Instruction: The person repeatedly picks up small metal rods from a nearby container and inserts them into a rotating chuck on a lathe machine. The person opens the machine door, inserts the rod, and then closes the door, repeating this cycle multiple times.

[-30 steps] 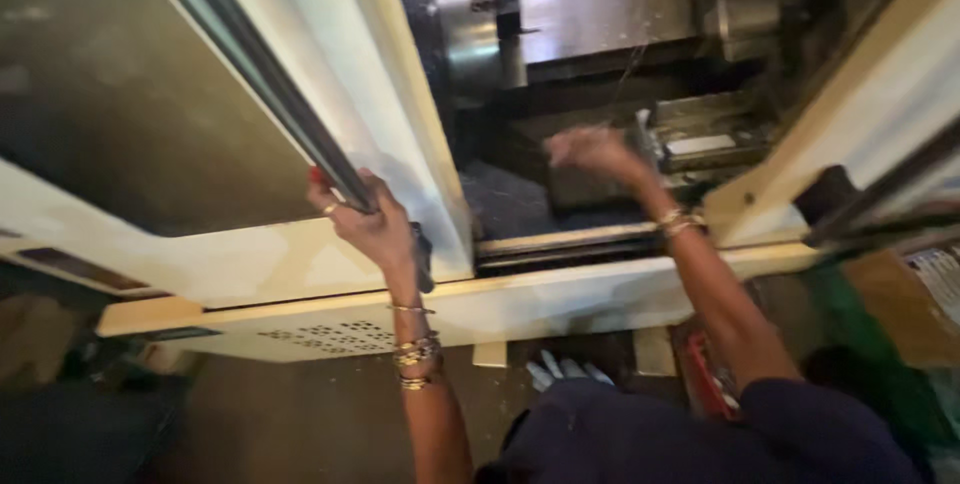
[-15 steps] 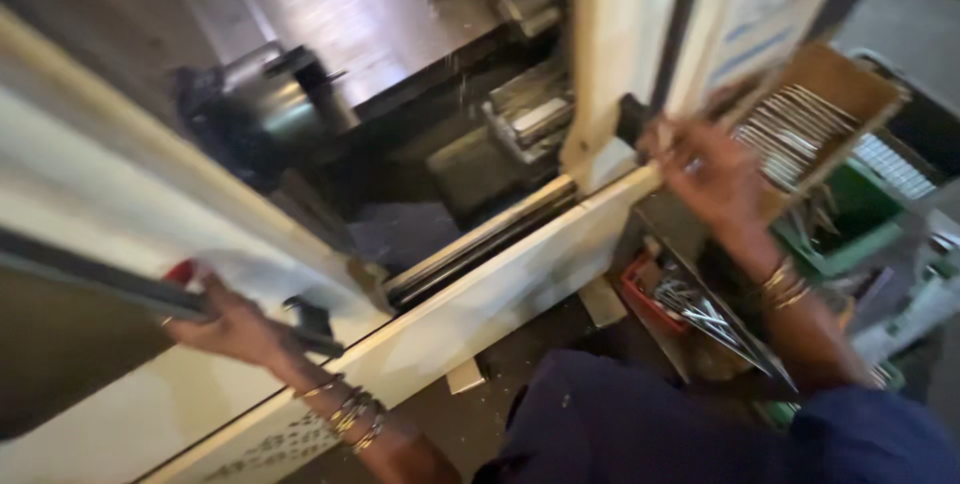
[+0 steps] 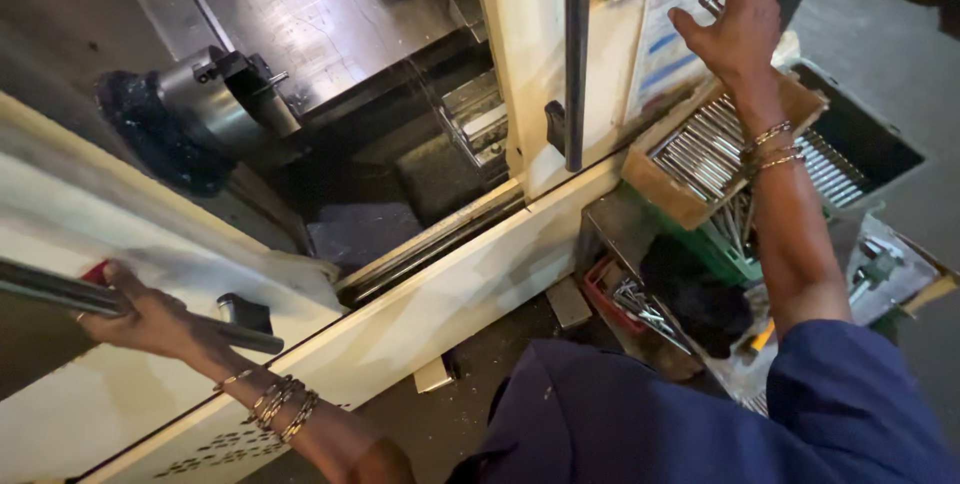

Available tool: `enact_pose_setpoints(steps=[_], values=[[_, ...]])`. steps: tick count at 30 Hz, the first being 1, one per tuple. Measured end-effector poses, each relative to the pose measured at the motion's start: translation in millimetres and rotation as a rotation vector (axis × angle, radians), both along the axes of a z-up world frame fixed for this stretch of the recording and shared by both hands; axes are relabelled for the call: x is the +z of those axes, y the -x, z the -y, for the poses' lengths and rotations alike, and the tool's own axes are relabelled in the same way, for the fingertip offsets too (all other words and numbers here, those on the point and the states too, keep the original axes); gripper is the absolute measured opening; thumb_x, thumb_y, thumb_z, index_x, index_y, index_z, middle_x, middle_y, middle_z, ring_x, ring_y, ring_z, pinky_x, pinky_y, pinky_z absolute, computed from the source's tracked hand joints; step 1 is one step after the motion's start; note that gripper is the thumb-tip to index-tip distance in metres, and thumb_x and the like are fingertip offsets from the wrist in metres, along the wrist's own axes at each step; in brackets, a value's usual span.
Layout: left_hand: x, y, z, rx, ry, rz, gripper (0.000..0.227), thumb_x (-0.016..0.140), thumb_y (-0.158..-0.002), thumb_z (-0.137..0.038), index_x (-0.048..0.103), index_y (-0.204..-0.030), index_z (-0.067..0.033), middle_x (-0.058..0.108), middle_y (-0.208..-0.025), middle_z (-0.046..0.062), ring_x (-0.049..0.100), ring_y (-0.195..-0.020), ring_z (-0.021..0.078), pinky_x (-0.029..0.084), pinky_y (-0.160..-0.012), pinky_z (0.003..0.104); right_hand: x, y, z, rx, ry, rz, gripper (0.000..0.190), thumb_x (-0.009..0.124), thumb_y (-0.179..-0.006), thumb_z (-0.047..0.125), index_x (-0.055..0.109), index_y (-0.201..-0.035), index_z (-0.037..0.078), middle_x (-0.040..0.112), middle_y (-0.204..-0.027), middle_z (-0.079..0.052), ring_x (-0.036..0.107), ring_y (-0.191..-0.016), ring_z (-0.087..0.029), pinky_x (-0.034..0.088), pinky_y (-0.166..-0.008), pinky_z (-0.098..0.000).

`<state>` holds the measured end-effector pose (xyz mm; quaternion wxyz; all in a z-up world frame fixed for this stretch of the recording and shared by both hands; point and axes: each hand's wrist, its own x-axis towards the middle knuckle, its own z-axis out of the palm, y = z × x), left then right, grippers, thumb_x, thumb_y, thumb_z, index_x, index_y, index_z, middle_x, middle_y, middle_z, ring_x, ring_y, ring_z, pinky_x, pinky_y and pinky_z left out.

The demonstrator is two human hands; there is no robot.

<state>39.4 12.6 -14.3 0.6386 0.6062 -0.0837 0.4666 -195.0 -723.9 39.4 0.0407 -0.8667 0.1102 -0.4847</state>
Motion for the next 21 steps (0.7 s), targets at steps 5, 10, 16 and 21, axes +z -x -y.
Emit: enact_pose_setpoints(steps=[5, 10, 16, 21], values=[[2.7, 7.9, 27.9, 0.04, -0.019, 0.002, 0.013, 0.07, -0.109, 0.001, 0.059, -0.114, 0.0037, 0.062, -0.109, 0.01, 0.058, -0.103, 0.0209, 0.05, -0.102, 0.036, 2.0, -16.1, 6.8, 0.008, -0.048, -0.024, 0.093, 0.09, -0.082, 0.024, 0.045, -0.163, 0.012, 0.067, -0.093, -0.015, 0.067, -0.084, -0.033, 0.056, -0.076, -0.0449], [10.3, 20.5, 79.7, 0.044, 0.027, 0.018, 0.019, 0.075, -0.105, -0.001, 0.058, -0.112, 0.0017, 0.063, -0.106, 0.009, 0.06, -0.101, 0.0207, 0.05, -0.099, 0.036, 8.5, -16.7, 1.4, 0.014, -0.075, -0.029, 0.092, 0.089, -0.083, 0.023, 0.046, -0.164, 0.016, 0.07, -0.098, -0.015, 0.072, -0.088, -0.03, 0.059, -0.081, -0.042], [14.9, 39.7, 144.2, 0.061, -0.047, -0.07, 0.017, 0.069, -0.105, -0.006, 0.059, -0.117, 0.0005, 0.063, -0.11, 0.009, 0.061, -0.104, 0.0209, 0.05, -0.099, 0.036, 14.0, 6.6, -7.3, -0.027, -0.141, -0.249, 0.084, 0.088, -0.083, 0.038, 0.052, -0.152, 0.007, 0.072, -0.097, -0.018, 0.071, -0.087, -0.035, 0.058, -0.074, -0.0463], [14.5, 44.6, 197.1, 0.086, -0.13, -0.059, 0.025, 0.065, -0.105, -0.014, 0.057, -0.123, 0.0011, 0.065, -0.113, 0.01, 0.062, -0.107, 0.0202, 0.05, -0.1, 0.036, -73.1, 41.0, -81.5, 0.185, -0.483, -0.753, 0.064, 0.074, -0.083, 0.045, 0.062, -0.136, 0.01, 0.072, -0.102, -0.019, 0.07, -0.096, -0.037, 0.057, -0.084, -0.0483]])
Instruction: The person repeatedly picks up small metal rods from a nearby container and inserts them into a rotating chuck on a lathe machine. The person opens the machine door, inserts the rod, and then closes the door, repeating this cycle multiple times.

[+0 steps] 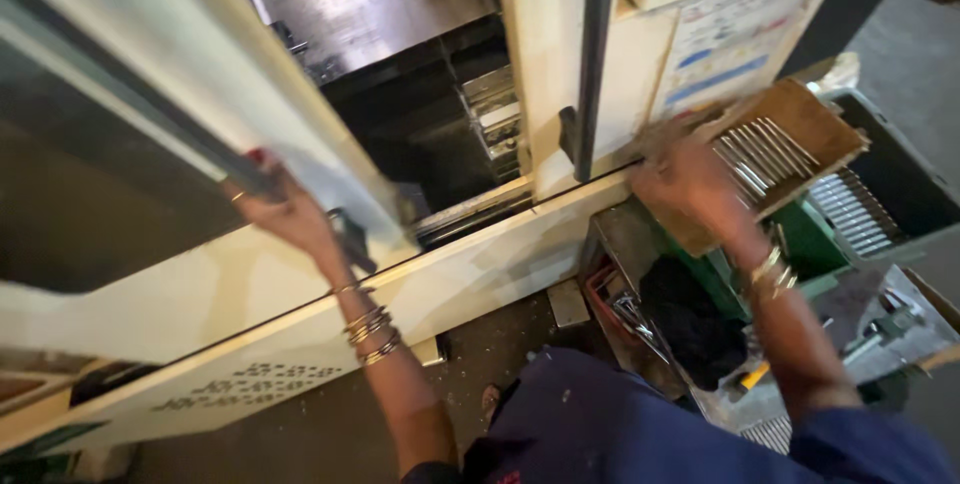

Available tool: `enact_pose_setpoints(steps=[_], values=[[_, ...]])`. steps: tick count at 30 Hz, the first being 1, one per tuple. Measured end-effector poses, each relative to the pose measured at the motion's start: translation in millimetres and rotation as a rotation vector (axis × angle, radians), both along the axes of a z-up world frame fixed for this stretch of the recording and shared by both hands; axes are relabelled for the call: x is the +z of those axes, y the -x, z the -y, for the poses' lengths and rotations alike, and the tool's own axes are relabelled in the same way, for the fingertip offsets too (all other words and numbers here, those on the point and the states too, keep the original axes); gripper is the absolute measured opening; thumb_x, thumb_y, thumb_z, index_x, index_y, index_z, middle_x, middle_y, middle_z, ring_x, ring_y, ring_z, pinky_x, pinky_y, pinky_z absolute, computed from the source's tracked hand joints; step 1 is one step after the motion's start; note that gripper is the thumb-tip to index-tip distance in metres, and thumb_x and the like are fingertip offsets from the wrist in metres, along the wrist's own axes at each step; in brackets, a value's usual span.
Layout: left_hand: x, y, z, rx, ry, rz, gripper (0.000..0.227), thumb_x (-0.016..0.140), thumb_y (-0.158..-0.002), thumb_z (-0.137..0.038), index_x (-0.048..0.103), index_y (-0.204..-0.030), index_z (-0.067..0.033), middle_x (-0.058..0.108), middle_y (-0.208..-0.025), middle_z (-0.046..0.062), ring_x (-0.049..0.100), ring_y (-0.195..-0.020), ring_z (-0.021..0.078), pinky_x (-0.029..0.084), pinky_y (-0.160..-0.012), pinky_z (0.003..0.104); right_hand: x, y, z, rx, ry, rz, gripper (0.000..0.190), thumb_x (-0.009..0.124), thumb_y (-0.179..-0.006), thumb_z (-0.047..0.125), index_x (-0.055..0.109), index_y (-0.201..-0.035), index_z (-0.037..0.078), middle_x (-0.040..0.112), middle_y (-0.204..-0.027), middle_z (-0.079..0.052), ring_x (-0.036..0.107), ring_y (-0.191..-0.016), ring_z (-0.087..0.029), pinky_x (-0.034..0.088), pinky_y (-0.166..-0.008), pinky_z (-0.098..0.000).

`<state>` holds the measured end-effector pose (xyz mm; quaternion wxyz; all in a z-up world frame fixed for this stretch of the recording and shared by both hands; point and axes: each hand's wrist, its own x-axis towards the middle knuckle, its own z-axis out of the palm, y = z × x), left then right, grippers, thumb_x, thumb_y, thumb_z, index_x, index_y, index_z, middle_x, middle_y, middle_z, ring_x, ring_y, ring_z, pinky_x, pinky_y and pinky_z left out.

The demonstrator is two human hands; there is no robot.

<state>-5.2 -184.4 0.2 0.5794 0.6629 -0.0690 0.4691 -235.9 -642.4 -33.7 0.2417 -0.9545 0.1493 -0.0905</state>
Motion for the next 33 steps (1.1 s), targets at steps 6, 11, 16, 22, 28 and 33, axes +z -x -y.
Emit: enact_pose_setpoints(steps=[6, 11, 16, 22, 28, 33], values=[[7.9, 18.0, 65.4, -0.208, 0.117, 0.025, 0.023, 0.065, -0.106, -0.019, 0.059, -0.121, -0.0015, 0.067, -0.114, 0.009, 0.063, -0.107, 0.0163, 0.051, -0.099, 0.032, -129.5, 26.8, -67.8, 0.244, -0.036, -0.05, 0.035, 0.065, -0.092, 0.03, 0.067, -0.122, 0.014, 0.073, -0.104, -0.018, 0.069, -0.096, -0.04, 0.055, -0.083, -0.0503], [19.2, 36.4, 108.2, -0.246, 0.101, -0.066, 0.028, 0.066, -0.105, -0.022, 0.056, -0.122, -0.0023, 0.072, -0.113, 0.009, 0.069, -0.105, 0.0149, 0.055, -0.096, 0.03, -147.1, 49.9, -63.3, 0.165, -0.092, -0.171, 0.033, 0.062, -0.095, 0.033, 0.066, -0.123, 0.017, 0.074, -0.099, -0.018, 0.068, -0.097, -0.04, 0.054, -0.081, -0.052], [26.8, 47.0, 141.1, -0.26, 0.062, -0.077, 0.028, 0.065, -0.105, -0.02, 0.056, -0.125, -0.0023, 0.074, -0.112, 0.009, 0.072, -0.101, 0.015, 0.056, -0.093, 0.029, -144.9, 61.6, -50.5, 0.167, -0.142, -0.071, 0.035, 0.059, -0.096, 0.031, 0.065, -0.126, 0.015, 0.073, -0.101, -0.021, 0.067, -0.095, -0.043, 0.054, -0.079, -0.0519], [25.5, 50.3, 169.6, -0.337, 0.084, -0.097, 0.032, 0.065, -0.104, -0.018, 0.054, -0.129, -0.0007, 0.073, -0.116, 0.011, 0.071, -0.104, 0.0158, 0.055, -0.095, 0.029, -139.5, 73.3, -41.0, 0.095, -0.185, -0.046, 0.041, 0.06, -0.095, 0.033, 0.062, -0.131, 0.015, 0.072, -0.103, -0.02, 0.069, -0.094, -0.042, 0.055, -0.077, -0.0499], [24.6, 52.3, 187.7, -0.388, 0.093, -0.052, 0.033, 0.065, -0.105, -0.017, 0.053, -0.128, 0.0015, 0.071, -0.119, 0.013, 0.07, -0.108, 0.0167, 0.054, -0.098, 0.031, -149.0, 79.2, -41.5, 0.118, -0.208, 0.086, 0.041, 0.06, -0.096, 0.031, 0.061, -0.132, 0.01, 0.07, -0.112, -0.023, 0.066, -0.102, -0.044, 0.054, -0.081, -0.0492], [26.0, 54.5, 196.3, -0.44, 0.08, -0.116, 0.03, 0.067, -0.104, -0.019, 0.056, -0.124, -0.0003, 0.072, -0.114, 0.01, 0.069, -0.099, 0.0152, 0.055, -0.09, 0.029, -143.6, 91.8, -29.4, 0.104, -0.115, 0.126, 0.038, 0.063, -0.096, 0.028, 0.064, -0.128, 0.008, 0.071, -0.113, -0.022, 0.068, -0.105, -0.042, 0.055, -0.084, -0.0456]])
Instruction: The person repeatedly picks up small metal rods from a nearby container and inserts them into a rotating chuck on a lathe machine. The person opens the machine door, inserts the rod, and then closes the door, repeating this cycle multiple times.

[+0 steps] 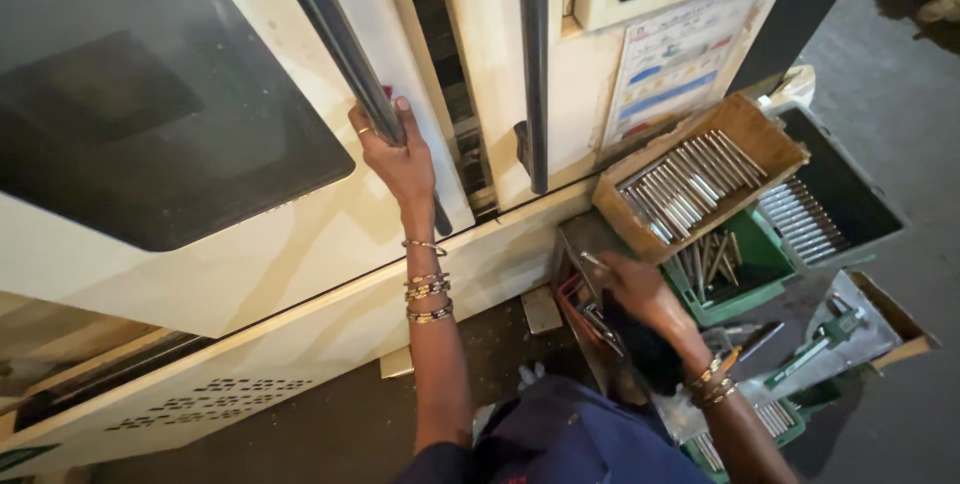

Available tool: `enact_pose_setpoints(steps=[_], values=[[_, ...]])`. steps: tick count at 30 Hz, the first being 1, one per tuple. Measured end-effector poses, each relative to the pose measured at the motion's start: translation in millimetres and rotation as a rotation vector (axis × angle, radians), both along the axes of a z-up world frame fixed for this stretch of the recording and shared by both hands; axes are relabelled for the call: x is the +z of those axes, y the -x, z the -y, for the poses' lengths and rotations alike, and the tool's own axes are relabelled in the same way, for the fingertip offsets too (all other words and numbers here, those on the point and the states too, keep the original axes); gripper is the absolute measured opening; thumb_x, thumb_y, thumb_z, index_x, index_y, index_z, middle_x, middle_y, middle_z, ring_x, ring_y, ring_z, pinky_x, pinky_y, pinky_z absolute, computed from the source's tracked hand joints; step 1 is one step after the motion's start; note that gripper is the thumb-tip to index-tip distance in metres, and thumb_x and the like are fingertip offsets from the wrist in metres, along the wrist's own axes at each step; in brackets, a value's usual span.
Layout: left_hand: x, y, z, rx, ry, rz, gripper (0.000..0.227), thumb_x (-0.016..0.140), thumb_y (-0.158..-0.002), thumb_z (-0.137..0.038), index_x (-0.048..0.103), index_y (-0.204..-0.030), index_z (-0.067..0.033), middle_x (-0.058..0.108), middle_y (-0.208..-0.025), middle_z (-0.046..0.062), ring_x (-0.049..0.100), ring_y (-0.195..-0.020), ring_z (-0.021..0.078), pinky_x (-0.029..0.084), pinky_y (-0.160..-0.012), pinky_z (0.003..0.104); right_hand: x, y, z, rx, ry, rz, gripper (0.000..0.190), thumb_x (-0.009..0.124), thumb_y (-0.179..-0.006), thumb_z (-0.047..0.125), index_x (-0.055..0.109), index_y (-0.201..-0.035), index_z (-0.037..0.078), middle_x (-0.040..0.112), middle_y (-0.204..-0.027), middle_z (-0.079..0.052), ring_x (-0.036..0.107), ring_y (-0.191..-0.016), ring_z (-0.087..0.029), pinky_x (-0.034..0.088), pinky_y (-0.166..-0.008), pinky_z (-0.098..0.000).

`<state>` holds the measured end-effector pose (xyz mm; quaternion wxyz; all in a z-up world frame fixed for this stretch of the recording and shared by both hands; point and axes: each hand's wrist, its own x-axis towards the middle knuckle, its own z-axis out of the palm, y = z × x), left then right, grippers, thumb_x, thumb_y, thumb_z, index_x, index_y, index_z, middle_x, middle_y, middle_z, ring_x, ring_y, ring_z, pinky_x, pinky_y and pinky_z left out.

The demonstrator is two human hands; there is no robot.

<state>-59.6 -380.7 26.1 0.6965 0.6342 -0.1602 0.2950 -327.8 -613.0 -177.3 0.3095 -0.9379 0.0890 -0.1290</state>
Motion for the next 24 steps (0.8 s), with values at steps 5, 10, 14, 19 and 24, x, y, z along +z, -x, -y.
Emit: enact_pose_setpoints(steps=[5, 10, 14, 19, 24], values=[[-3.7, -0.8, 3.6, -0.077, -0.017, 0.056, 0.028, 0.066, -0.105, -0.022, 0.057, -0.124, -0.0024, 0.069, -0.118, 0.009, 0.067, -0.104, 0.0158, 0.054, -0.095, 0.031, 39.5, 26.0, 5.6, 0.004, -0.418, 0.037, 0.038, 0.062, -0.099, 0.023, 0.064, -0.132, 0.007, 0.073, -0.102, -0.016, 0.073, -0.089, -0.025, 0.057, -0.078, -0.0393], [-4.6, -4.8, -1.3, -0.148, -0.072, 0.072, 0.029, 0.067, -0.104, -0.023, 0.058, -0.123, -0.0031, 0.066, -0.116, 0.008, 0.064, -0.104, 0.0179, 0.052, -0.095, 0.034, 27.8, -8.5, -42.5, 0.047, -0.341, -0.093, 0.036, 0.07, -0.097, 0.018, 0.067, -0.13, 0.004, 0.072, -0.1, -0.016, 0.069, -0.074, -0.021, 0.056, -0.069, -0.0352], [-9.0, -5.3, -3.5, -0.218, -0.061, 0.115, 0.03, 0.067, -0.105, -0.024, 0.057, -0.124, -0.003, 0.062, -0.118, 0.008, 0.06, -0.109, 0.0192, 0.048, -0.1, 0.034, 0.5, -10.9, -90.3, -0.103, -0.437, 0.125, 0.021, 0.071, -0.1, 0.012, 0.071, -0.117, -0.001, 0.076, -0.088, -0.011, 0.067, -0.077, -0.015, 0.056, -0.065, -0.0306], [-15.4, -9.2, -4.0, -0.307, -0.017, 0.064, 0.036, 0.069, -0.105, -0.027, 0.055, -0.126, -0.0016, 0.062, -0.12, 0.01, 0.059, -0.111, 0.0196, 0.047, -0.102, 0.034, 47.8, 20.8, -94.2, -0.234, -0.543, 0.39, 0.028, 0.067, -0.095, 0.001, 0.071, -0.124, 0.002, 0.078, -0.11, -0.007, 0.07, -0.092, -0.01, 0.057, -0.08, -0.0264], [-18.9, -13.3, -1.9, -0.431, 0.096, 0.074, 0.04, 0.07, -0.105, -0.029, 0.052, -0.128, -0.0012, 0.058, -0.126, 0.01, 0.058, -0.118, 0.0191, 0.047, -0.106, 0.033, 89.1, 42.3, -113.6, -0.269, -0.709, 0.493, 0.024, 0.067, -0.097, -0.004, 0.073, -0.12, -0.001, 0.076, -0.115, -0.009, 0.068, -0.106, -0.012, 0.055, -0.093, -0.027]])
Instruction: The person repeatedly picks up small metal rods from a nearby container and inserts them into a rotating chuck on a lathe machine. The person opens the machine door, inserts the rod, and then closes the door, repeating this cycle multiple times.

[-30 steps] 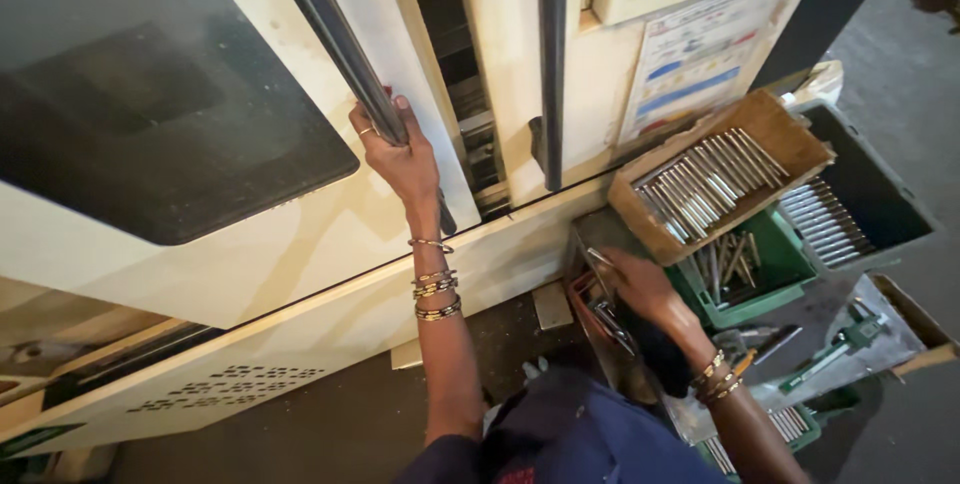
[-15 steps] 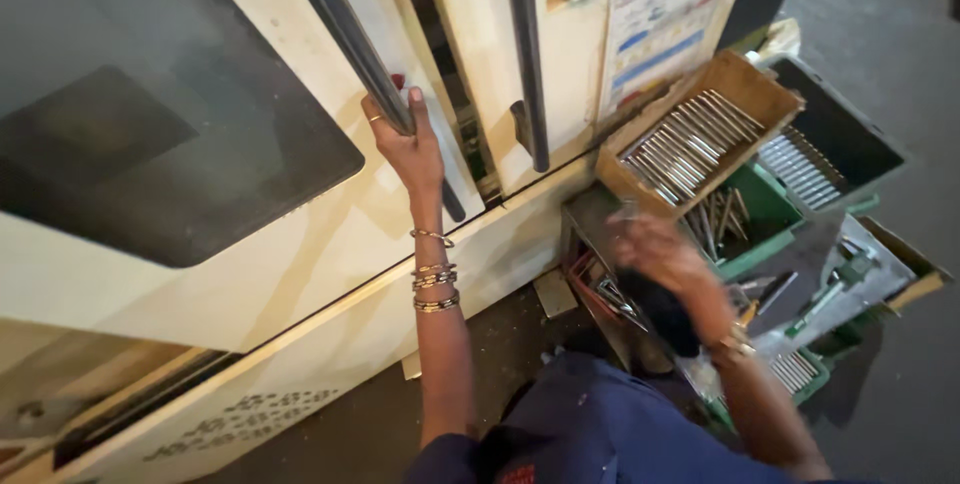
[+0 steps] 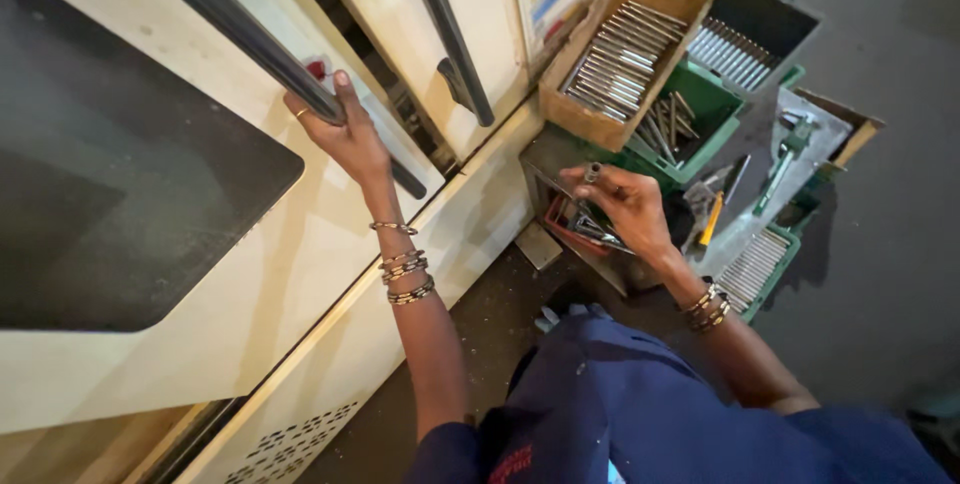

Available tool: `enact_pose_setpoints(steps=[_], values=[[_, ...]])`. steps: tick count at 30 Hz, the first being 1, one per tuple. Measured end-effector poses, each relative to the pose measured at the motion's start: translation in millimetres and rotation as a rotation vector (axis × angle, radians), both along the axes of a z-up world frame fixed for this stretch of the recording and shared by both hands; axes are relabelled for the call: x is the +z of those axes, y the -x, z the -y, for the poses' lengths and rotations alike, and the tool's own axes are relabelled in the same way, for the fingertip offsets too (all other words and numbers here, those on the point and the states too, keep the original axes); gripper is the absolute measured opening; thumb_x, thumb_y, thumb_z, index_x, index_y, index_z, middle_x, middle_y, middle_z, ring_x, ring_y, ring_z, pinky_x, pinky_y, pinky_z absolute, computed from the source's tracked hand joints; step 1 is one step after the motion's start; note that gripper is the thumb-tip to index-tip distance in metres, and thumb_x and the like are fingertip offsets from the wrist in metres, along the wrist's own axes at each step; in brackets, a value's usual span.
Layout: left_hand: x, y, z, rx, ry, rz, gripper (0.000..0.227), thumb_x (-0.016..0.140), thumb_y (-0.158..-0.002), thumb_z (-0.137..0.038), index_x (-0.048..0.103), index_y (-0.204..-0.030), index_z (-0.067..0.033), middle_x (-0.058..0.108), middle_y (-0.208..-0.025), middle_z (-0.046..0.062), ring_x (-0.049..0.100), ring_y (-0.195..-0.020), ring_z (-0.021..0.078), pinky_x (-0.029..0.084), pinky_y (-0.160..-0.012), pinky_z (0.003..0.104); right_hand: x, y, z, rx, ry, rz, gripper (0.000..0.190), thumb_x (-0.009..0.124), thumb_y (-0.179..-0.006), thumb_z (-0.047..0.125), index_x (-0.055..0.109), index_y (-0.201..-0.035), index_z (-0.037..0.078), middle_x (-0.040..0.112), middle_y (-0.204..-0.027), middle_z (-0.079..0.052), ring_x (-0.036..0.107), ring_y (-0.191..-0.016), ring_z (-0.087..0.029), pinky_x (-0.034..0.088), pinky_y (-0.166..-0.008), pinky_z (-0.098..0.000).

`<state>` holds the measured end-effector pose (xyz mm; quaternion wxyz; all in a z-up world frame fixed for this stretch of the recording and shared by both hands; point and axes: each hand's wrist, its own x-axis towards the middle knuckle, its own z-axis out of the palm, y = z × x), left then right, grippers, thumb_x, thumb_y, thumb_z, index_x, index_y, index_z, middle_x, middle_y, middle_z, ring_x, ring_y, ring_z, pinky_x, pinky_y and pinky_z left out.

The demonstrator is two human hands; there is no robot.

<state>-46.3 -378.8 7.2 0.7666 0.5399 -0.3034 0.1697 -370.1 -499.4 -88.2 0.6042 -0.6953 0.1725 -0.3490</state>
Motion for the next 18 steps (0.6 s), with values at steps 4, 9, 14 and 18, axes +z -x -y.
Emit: enact_pose_setpoints(steps=[4, 9, 14, 18], values=[[-3.7, 0.2, -2.0, -0.015, -0.011, 0.008, 0.041, 0.071, -0.108, -0.028, 0.052, -0.134, -0.0014, 0.058, -0.127, 0.01, 0.056, -0.11, 0.0163, 0.05, -0.095, 0.031, -6.3, 14.4, -11.1, -0.03, -0.113, 0.125, 0.023, 0.064, -0.098, -0.004, 0.069, -0.12, -0.006, 0.073, -0.123, -0.011, 0.068, -0.113, -0.015, 0.054, -0.099, -0.0279], [-3.3, -0.3, -4.9, -0.037, -0.064, -0.247, 0.051, 0.072, -0.104, -0.028, 0.048, -0.139, -0.0012, 0.059, -0.104, 0.011, 0.046, -0.061, 0.011, 0.036, -0.049, 0.027, -20.3, 37.1, -11.4, -0.075, -0.165, 0.13, 0.026, 0.06, -0.103, 0.0, 0.066, -0.127, -0.006, 0.071, -0.126, -0.012, 0.066, -0.118, -0.017, 0.052, -0.106, -0.031], [-0.8, -0.8, -5.0, -0.069, -0.036, -0.163, 0.062, 0.073, -0.104, -0.029, 0.037, -0.149, -0.0062, 0.062, -0.118, 0.008, 0.049, -0.063, 0.0087, 0.037, -0.047, 0.027, -27.1, 56.3, -11.2, -0.131, -0.087, 0.094, 0.03, 0.057, -0.106, 0.005, 0.062, -0.133, -0.006, 0.069, -0.13, -0.013, 0.066, -0.123, -0.02, 0.052, -0.111, -0.0342], [-4.0, -2.5, -6.6, -0.081, -0.04, -0.193, 0.056, 0.072, -0.105, -0.03, 0.044, -0.145, -0.0033, 0.061, -0.12, 0.007, 0.044, -0.065, 0.0095, 0.034, -0.048, 0.027, -30.1, 73.4, -11.8, -0.164, -0.093, 0.098, 0.033, 0.057, -0.106, 0.006, 0.059, -0.136, -0.006, 0.069, -0.131, -0.013, 0.065, -0.123, -0.021, 0.051, -0.109, -0.0336]])
